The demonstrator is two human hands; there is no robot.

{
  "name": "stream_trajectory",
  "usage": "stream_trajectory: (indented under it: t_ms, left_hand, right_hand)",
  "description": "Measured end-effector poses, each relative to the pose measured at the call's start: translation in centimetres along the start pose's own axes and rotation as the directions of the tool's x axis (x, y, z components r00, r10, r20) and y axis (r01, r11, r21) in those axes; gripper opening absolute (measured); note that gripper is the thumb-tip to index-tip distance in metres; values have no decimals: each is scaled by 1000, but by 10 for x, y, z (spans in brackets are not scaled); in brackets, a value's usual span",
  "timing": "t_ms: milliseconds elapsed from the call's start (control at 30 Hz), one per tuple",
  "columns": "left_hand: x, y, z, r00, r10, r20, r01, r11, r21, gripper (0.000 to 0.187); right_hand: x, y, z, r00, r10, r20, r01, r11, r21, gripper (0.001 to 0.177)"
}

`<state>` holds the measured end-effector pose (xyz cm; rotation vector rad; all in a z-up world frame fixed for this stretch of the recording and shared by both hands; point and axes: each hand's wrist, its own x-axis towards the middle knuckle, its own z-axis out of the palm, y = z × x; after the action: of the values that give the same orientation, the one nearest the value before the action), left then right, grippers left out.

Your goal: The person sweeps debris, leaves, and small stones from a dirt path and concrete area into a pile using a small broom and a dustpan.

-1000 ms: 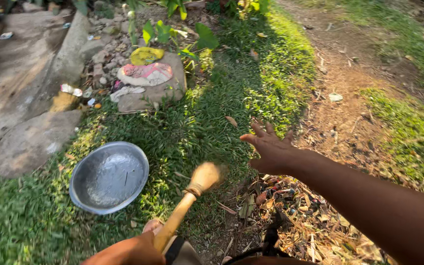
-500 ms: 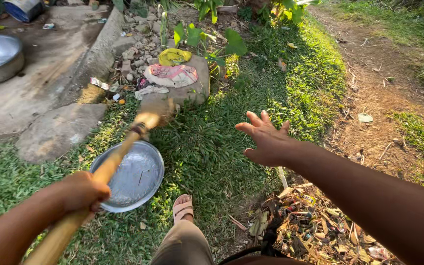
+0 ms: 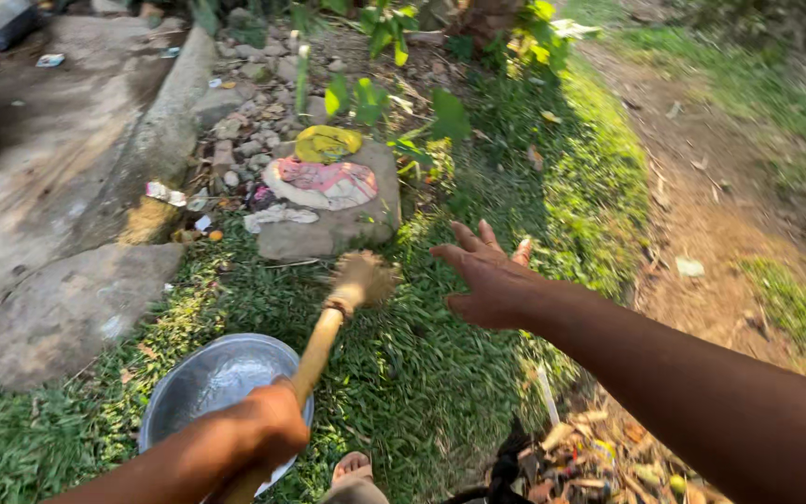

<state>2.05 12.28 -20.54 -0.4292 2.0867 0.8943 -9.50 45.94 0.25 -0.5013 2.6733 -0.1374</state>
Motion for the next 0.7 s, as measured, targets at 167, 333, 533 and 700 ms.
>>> stream_trajectory:
  t_ms: [167, 333, 533, 700]
  left_hand:
    - [-73, -13, -51, 997, -10, -78, 11, 1000, 21, 25]
    - [-43, -6, -91, 995, -32, -96, 46, 989, 138, 28]
    - [13, 51, -67, 1000, -11, 10, 9, 981, 195, 32]
    - [-8, 59, -59, 999, 29, 32, -33, 985, 170, 35]
  right_hand:
    - [49, -20, -37, 998, 59, -27, -59, 998, -28, 73]
    - [61, -8, -49, 994, 98, -46, -96, 995, 39, 75]
    - [64, -5, -43, 995, 99, -3, -98, 994, 46, 72]
    - [76, -9, -61, 988, 145, 54, -147, 989, 19, 75]
